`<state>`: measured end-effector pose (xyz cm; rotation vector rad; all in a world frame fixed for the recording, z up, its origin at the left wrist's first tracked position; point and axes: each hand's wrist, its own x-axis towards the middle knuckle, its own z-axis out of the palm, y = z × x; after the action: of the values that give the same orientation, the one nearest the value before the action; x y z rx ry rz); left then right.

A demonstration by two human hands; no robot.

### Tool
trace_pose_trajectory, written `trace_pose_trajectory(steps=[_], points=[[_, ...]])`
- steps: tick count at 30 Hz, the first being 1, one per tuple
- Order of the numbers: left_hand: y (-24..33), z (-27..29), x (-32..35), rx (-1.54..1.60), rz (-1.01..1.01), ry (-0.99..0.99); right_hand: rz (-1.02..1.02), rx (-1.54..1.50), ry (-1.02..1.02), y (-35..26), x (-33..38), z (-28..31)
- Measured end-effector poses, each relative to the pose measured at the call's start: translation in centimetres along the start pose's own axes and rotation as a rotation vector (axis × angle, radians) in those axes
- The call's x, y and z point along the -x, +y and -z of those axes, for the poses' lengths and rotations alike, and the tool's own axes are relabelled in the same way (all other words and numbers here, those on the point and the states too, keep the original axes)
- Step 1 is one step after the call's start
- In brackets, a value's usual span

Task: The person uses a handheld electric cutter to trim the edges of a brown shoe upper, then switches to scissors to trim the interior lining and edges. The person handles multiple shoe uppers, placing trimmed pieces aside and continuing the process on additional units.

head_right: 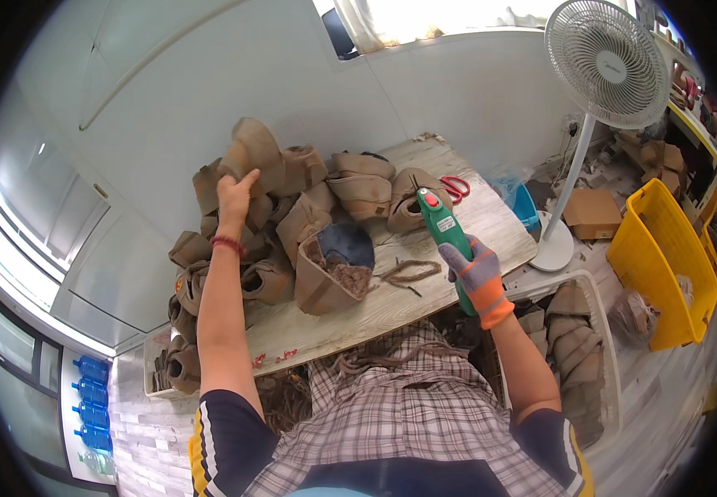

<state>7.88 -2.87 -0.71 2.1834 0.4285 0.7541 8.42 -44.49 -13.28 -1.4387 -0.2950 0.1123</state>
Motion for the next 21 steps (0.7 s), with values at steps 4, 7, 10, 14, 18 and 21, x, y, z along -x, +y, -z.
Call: trace_pose_trajectory(steps=[4, 7, 10, 14, 18, 21], points=[[4.7, 0.3, 5.9, 0.958, -0.057, 0.072, 0.096, 0.196, 0.045, 1.2, -0.1, 1.0], [4.2, 1.8, 8.6, 1.418, 0.180, 0.019, 0.430, 0.430, 0.040, 1.2, 0.3, -0.1], [1.1, 2.5, 9.4, 1.613, 0.416, -0.061, 0.691, 0.744, -0.012, -0.1, 0.9, -1.1], [-1.1, 2.2, 10.9, 1.663, 0.546, -0.153, 0.923, 0.858, -0.029, 0.1, 1.4, -1.3], [-1.9, 1.6, 11.3, 1.658, 0.603, -0.163, 0.949, 0.943, -0.056, 0.1, 1.9, -1.0], [-2.5, 1.2, 11.2, 1.670, 0.633, -0.176, 0.937, 0.977, -0.076, -0.1, 2.3, -0.9]])
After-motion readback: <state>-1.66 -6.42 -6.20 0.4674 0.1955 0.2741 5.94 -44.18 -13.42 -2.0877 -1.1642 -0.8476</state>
